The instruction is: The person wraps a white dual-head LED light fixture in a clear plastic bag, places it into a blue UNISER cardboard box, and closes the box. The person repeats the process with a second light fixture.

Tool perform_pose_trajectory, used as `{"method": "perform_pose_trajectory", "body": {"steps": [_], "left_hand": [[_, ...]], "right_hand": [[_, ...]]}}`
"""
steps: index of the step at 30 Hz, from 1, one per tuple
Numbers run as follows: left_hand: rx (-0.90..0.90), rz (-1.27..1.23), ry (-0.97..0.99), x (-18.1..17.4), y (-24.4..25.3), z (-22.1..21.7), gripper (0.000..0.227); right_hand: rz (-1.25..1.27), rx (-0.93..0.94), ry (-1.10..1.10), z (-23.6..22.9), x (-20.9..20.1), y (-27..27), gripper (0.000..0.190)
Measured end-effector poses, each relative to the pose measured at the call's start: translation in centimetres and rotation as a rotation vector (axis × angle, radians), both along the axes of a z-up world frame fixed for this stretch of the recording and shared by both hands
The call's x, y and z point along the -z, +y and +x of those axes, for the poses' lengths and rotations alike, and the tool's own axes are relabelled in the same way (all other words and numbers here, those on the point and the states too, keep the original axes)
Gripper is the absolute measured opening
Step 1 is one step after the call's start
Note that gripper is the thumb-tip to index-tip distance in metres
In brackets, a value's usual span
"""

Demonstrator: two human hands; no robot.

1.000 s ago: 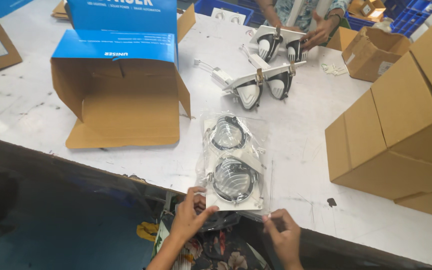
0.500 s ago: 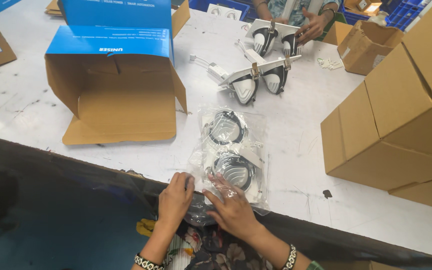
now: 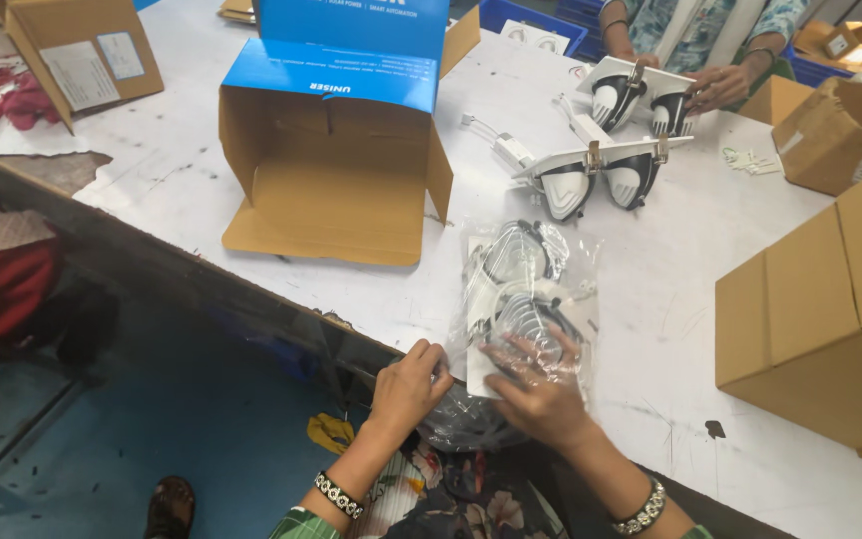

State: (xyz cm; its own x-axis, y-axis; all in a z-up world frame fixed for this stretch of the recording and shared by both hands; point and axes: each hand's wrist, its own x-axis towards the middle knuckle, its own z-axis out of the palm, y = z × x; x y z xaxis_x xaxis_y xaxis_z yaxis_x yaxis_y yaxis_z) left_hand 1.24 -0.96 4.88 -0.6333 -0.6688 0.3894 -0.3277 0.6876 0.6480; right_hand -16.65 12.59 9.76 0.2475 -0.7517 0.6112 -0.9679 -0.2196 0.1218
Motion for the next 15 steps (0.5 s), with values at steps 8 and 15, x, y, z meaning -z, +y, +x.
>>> {"method": "perform_pose_trajectory", "body": {"steps": [8,15], "left_hand": [[0.324,0.131,-0.006,-3.9,-0.4,3.6,0.013],[0.230,0.319,-0.006,-2.6,-0.6,4.0,0.018]], "right_hand": [[0.140,0.001,-0.022,-0.6,1.0,-1.2,0.047],[0.357,-0.156,-0.315,0.8,-3.5,2.5,0.052]]}}
